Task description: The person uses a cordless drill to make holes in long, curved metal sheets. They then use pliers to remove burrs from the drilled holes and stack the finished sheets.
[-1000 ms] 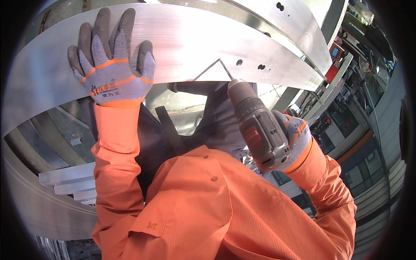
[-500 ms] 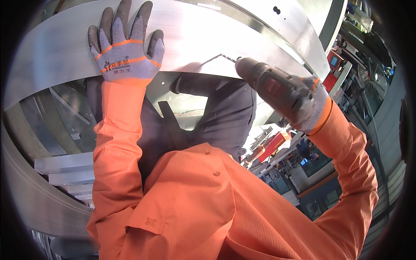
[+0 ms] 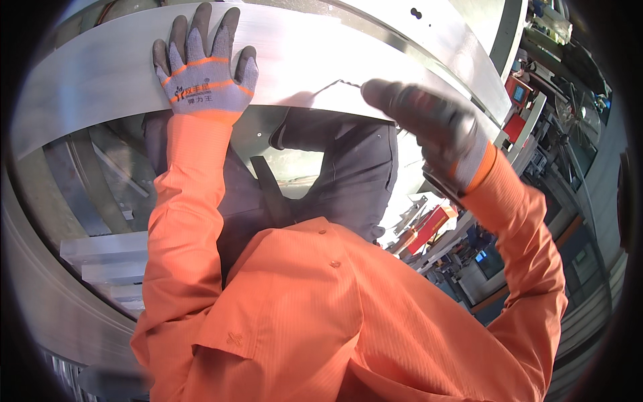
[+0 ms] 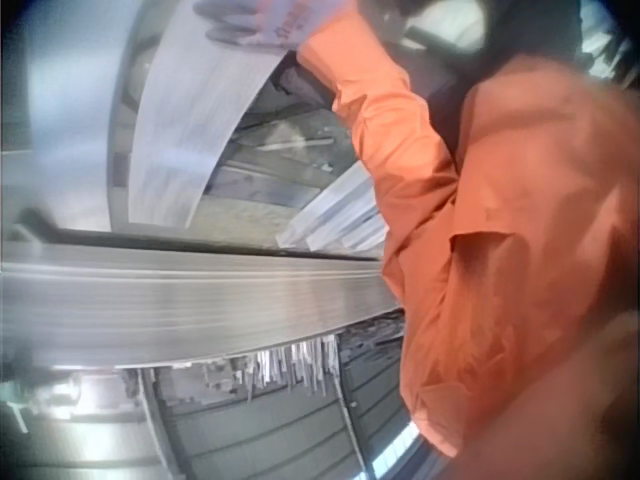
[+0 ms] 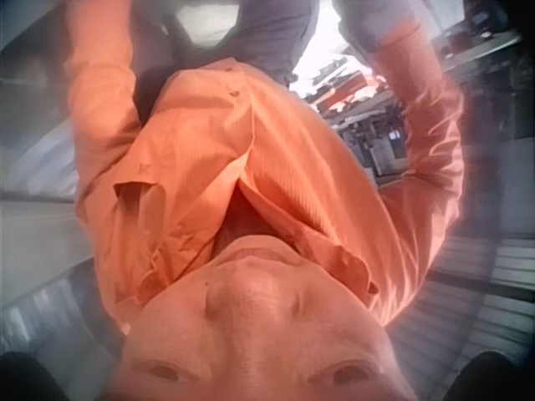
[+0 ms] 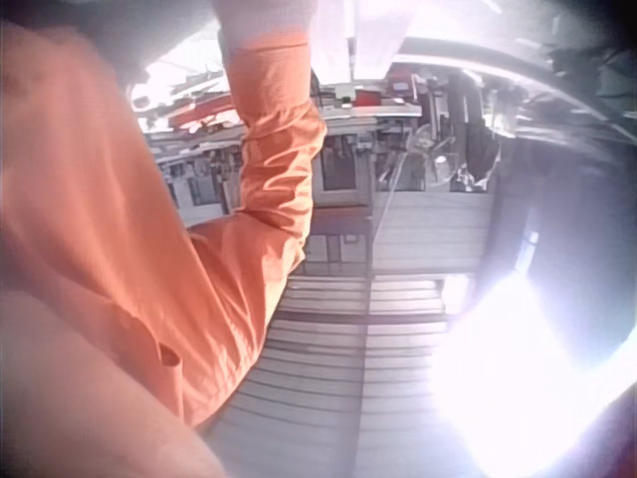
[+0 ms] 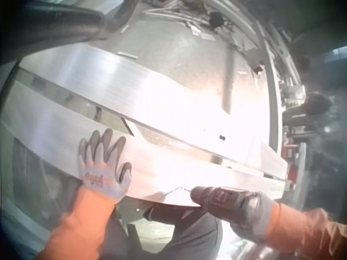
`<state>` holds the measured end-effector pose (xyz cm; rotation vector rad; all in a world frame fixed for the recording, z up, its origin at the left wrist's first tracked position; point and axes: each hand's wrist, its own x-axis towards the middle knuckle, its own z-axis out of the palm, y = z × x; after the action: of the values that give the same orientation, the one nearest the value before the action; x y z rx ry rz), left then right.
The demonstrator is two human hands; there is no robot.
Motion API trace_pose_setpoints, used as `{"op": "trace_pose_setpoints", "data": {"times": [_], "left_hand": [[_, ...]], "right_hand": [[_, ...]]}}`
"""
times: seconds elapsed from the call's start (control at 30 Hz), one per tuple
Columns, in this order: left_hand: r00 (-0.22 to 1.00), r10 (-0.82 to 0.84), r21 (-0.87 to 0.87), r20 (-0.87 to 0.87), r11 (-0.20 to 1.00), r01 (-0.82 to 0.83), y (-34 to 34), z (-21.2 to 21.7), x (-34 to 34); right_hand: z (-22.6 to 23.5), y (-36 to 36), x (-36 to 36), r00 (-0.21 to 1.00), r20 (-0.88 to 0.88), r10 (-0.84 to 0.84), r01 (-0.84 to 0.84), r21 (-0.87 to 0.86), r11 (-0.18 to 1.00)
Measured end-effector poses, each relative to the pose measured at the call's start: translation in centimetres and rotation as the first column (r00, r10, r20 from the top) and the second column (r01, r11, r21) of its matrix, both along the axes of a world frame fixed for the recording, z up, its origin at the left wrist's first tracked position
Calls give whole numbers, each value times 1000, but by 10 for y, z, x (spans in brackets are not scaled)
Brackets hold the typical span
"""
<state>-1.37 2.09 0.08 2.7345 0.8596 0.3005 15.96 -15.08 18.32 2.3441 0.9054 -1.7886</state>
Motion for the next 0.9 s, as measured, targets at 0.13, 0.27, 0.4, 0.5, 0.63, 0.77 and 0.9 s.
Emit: {"op": "trace_pose_setpoints", "data": {"times": [0.13,0.27,0.4,0.5,0.63,0.77,0.9], "left_hand": [[1000,12,21,2,1000,-12,4,-1,-2],[1000,16,27,-23,1000,-15,4,-3,-5],[999,16,43,-35,999,-14,2,-5,-5],[997,12,62,-70,998,-8,2,-2,-5],[993,14,51,-120,999,-8,8,-5,-7],[989,23,42,-148,999,-17,2,-6,-7],[988,20,38,-156,999,-14,8,-6,-7]], "right_hand": [[-27,-40,36,997,-15,-71,72,308,949],[-21,-68,9,995,-6,97,-97,-47,994],[11,-14,-12,885,153,441,-385,-294,875],[-1,-34,5,897,194,397,-378,-126,917],[-8,-60,3,762,402,507,-616,211,759],[17,-22,-30,903,191,385,-350,-193,916],[-36,-77,18,988,131,85,-108,182,977]]}}
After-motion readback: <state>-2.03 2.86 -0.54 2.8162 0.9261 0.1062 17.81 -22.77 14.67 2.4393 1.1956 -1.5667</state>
